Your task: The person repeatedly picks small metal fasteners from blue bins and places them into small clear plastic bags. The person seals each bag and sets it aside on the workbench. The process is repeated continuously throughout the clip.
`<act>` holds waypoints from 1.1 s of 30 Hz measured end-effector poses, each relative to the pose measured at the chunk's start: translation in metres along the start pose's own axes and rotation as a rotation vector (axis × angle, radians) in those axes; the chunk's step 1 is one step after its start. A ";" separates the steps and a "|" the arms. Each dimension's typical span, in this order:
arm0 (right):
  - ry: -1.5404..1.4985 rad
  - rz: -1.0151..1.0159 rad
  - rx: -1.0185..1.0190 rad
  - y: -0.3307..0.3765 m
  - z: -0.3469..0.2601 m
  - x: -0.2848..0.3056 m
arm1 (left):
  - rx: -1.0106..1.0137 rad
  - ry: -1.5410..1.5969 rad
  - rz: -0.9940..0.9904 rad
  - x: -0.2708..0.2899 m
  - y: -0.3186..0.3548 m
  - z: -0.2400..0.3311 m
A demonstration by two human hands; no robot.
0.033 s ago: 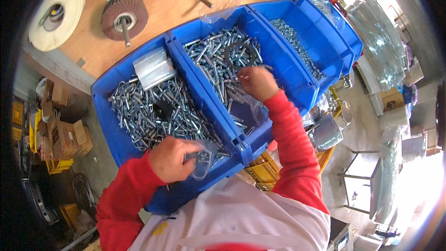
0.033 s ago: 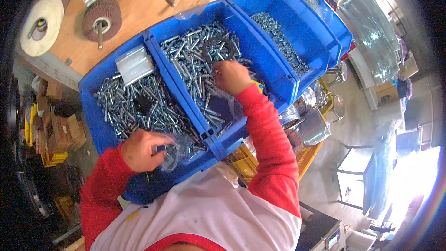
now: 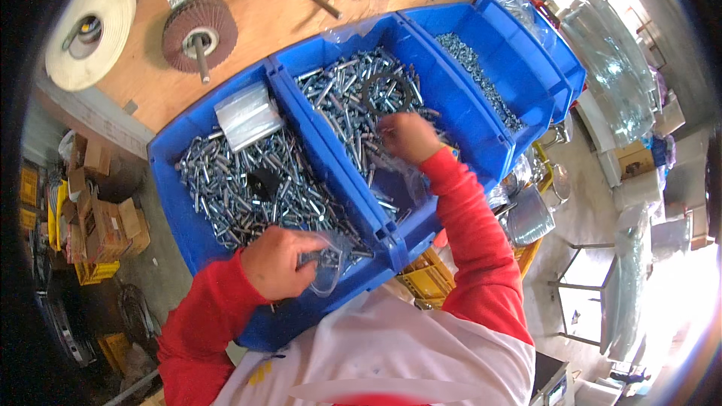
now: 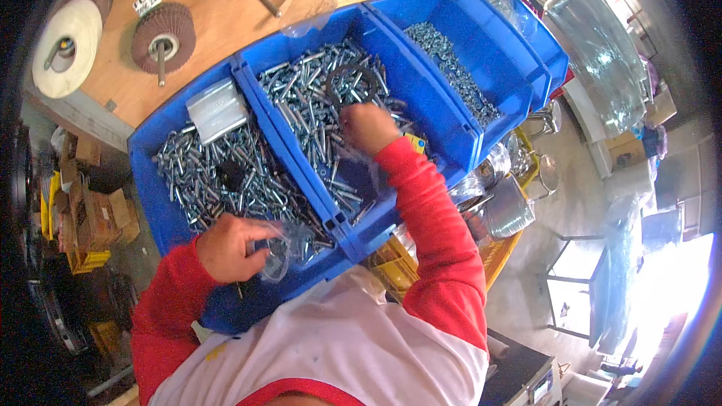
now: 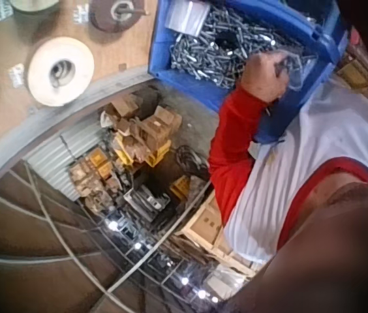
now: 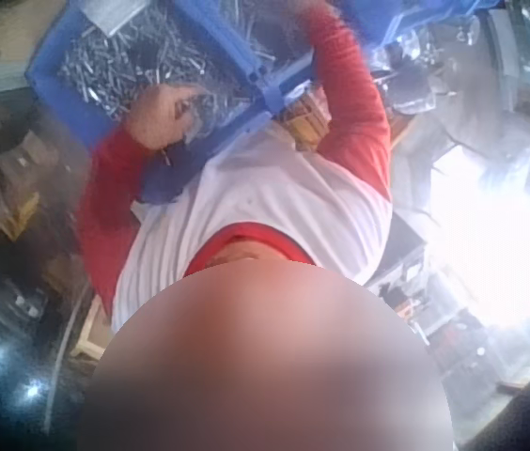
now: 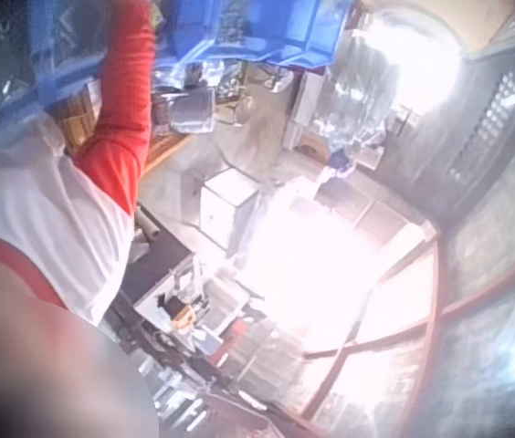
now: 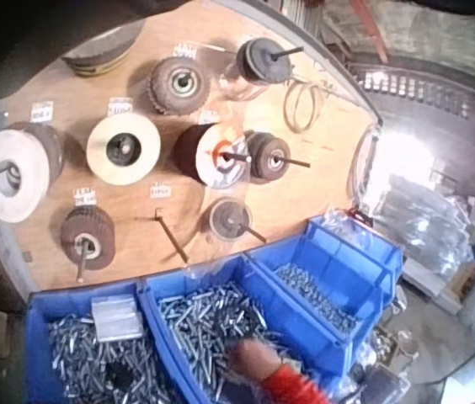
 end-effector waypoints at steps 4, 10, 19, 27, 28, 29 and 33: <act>-0.002 0.007 0.039 -0.023 0.024 -0.056 | 0.108 0.072 -0.056 0.003 -0.002 -0.002; 0.090 -0.046 0.035 -0.017 0.022 -0.075 | 0.198 0.092 -0.100 0.007 -0.005 -0.004; -0.323 0.082 -0.006 0.004 0.035 -0.072 | 0.080 0.038 0.130 0.004 -0.002 -0.008; -0.201 0.019 0.125 -0.014 0.029 -0.090 | 0.009 0.000 0.108 -0.001 -0.002 -0.006; -0.203 -0.012 0.090 -0.016 0.030 -0.094 | 0.063 -0.007 0.054 0.000 -0.001 -0.004; -0.208 -0.005 0.078 -0.019 0.032 -0.095 | 0.112 -0.022 0.003 0.001 -0.001 -0.002; -0.496 0.311 -0.135 -0.021 0.048 -0.087 | 0.026 0.020 0.097 0.010 -0.002 0.003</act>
Point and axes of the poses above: each hand's wrist, its own y-axis away from the middle knuckle, its own x-axis out of the back of the hand, z = x × y, the point moved 2 cm from there along -y, towards the middle knuckle, and after that the axes turned 14 degrees about -y, right-handed, at the moved point
